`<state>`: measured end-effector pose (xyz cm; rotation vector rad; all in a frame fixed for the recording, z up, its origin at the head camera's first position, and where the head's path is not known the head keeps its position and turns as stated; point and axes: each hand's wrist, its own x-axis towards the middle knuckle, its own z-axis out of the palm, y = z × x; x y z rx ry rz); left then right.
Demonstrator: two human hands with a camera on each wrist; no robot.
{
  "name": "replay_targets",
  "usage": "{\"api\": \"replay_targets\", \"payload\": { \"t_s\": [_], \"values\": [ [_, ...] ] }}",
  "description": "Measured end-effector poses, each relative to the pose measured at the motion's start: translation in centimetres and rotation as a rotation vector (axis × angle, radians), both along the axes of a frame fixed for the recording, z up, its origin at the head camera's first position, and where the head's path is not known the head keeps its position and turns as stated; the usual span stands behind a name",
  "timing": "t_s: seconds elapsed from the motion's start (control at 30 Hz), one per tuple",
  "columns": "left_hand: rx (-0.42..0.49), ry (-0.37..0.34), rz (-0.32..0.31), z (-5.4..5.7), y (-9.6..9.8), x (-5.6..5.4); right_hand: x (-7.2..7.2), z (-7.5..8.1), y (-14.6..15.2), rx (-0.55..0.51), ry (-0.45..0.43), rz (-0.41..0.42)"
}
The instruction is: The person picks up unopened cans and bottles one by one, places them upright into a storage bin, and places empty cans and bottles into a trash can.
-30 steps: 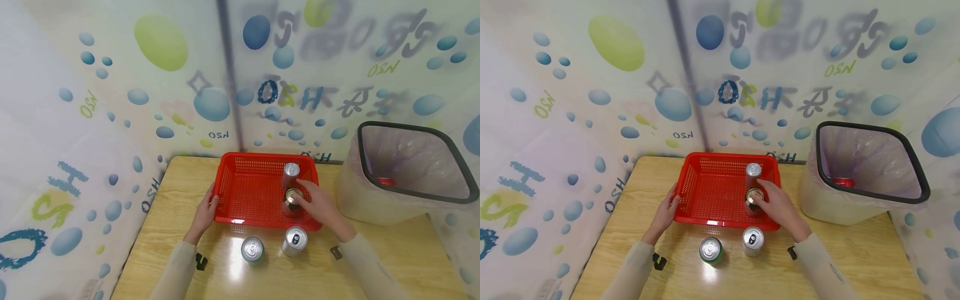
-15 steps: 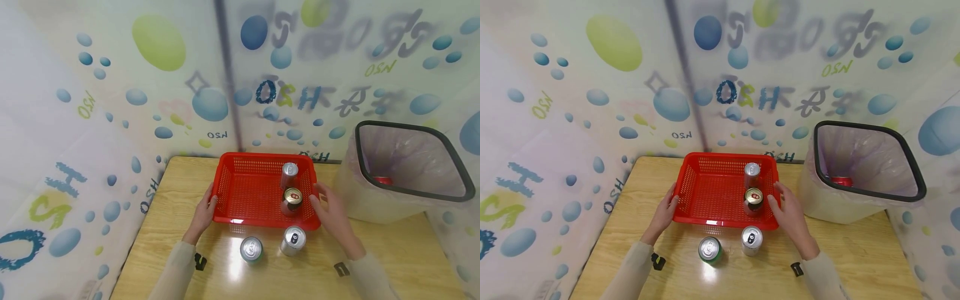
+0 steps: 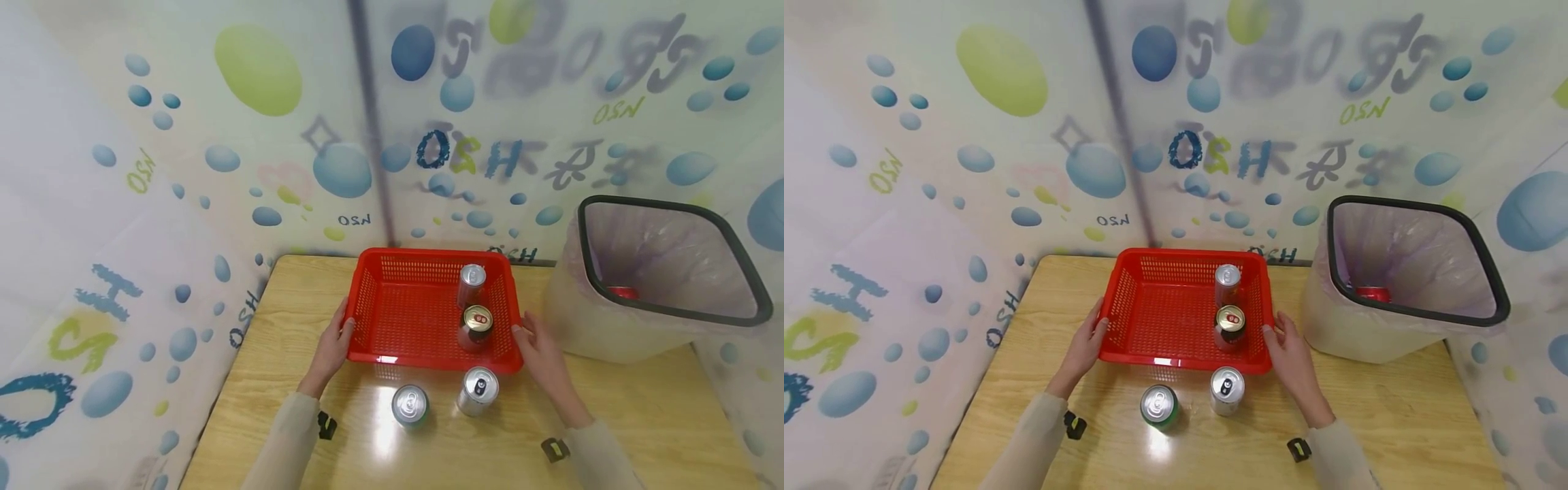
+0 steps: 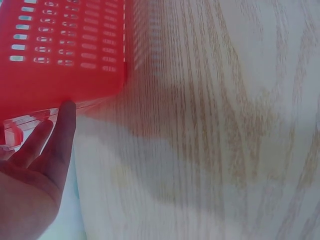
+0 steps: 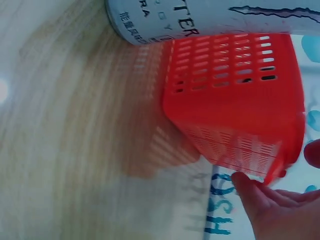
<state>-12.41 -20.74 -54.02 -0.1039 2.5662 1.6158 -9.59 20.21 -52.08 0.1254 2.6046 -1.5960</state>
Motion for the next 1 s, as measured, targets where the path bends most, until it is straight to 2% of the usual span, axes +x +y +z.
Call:
{"api": "replay_targets", "payload": {
  "t_s": [0.33, 0.47, 0.7, 0.83, 1.0],
  "values": [
    [-0.025, -0.006, -0.017, 0.0, -0.1, -0.1, -0.5, -0.9, -0.6, -0.016, -0.095, -0.021],
    [-0.016, -0.012, -0.01, 0.1, -0.1, -0.1, -0.8, -1.5, -0.6, -0.023, -0.082, -0.017],
    [-0.021, 0.023, -0.008, -0.2, 0.1, 0.0, -1.0, -2.1, -0.2, -0.026, -0.046, -0.031],
    [-0.018, 0.042, -0.014, -0.2, 0.3, 0.0, -1.0, -2.0, -0.1, 0.001, -0.041, -0.047],
    [-0.009, 0.028, -0.001, -0.1, 0.2, 0.0, -1.0, -1.8, -0.2, 0.006, -0.037, -0.059]
  ]
}}
